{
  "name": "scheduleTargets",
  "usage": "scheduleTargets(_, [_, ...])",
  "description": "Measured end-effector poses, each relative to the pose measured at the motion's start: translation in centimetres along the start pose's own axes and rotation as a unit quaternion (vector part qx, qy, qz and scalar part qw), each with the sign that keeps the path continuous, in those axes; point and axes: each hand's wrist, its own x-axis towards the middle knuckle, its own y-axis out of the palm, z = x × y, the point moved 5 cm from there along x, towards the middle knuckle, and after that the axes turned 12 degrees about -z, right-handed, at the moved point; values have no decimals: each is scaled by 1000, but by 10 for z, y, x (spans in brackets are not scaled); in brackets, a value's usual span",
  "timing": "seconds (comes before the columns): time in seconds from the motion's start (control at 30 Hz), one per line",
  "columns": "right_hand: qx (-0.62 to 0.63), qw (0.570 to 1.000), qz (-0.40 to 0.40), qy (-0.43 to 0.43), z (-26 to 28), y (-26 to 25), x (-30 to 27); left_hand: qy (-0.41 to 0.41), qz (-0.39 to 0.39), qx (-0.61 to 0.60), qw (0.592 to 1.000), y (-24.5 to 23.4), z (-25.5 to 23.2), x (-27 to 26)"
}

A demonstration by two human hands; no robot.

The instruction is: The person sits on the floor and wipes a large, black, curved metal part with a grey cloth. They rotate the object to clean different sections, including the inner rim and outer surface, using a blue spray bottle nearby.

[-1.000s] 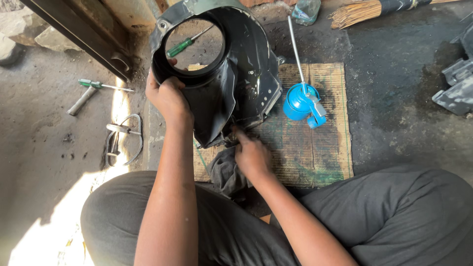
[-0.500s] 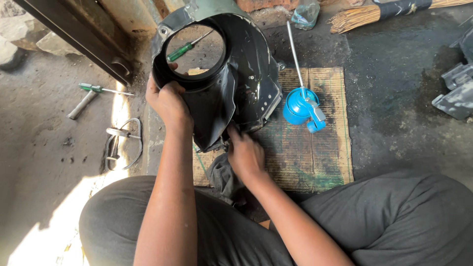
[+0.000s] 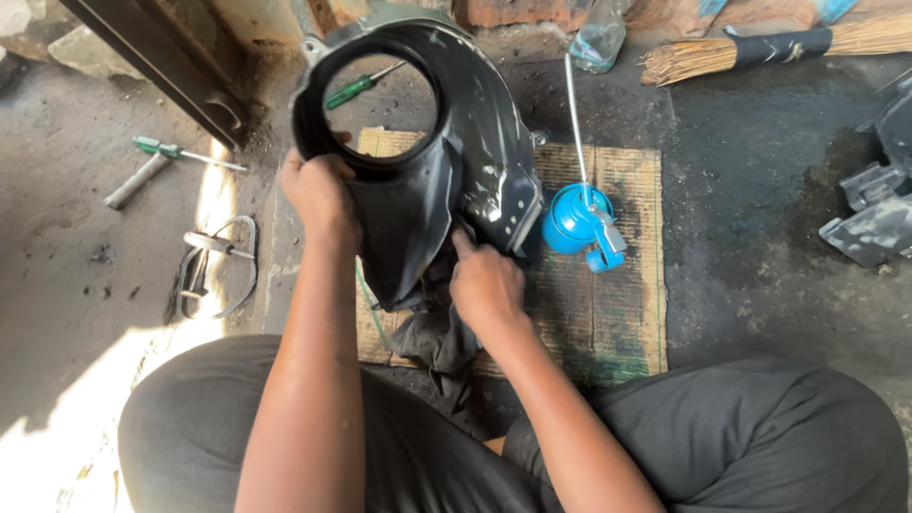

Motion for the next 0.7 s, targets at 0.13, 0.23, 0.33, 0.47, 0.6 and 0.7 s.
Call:
scheduleTargets(0.13, [-57,990,128,-33,9,22,-23,-14,-20,71,997,-2,15,0])
scheduleTargets(0.23, [-25,994,109,-1,5,12,-17,-30,-44,77,996,-12,24,9])
scheduleTargets(0.33, [-34,996,80,22,-9,6,-6,-61,-62,58,994,-28,48,20])
scheduleTargets(0.47, [-79,985,145,-42,-3,19,-28,-164,-158,109,968,-48,81,31])
scheduleTargets(0.6, [-42,977,202,-44,-6,8,-27,-218,-197,156,943,-58,95,35])
scheduleTargets(0.7, [-47,966,254,-21,-6,0,-20,-216,-203,172,939,-60,98,36])
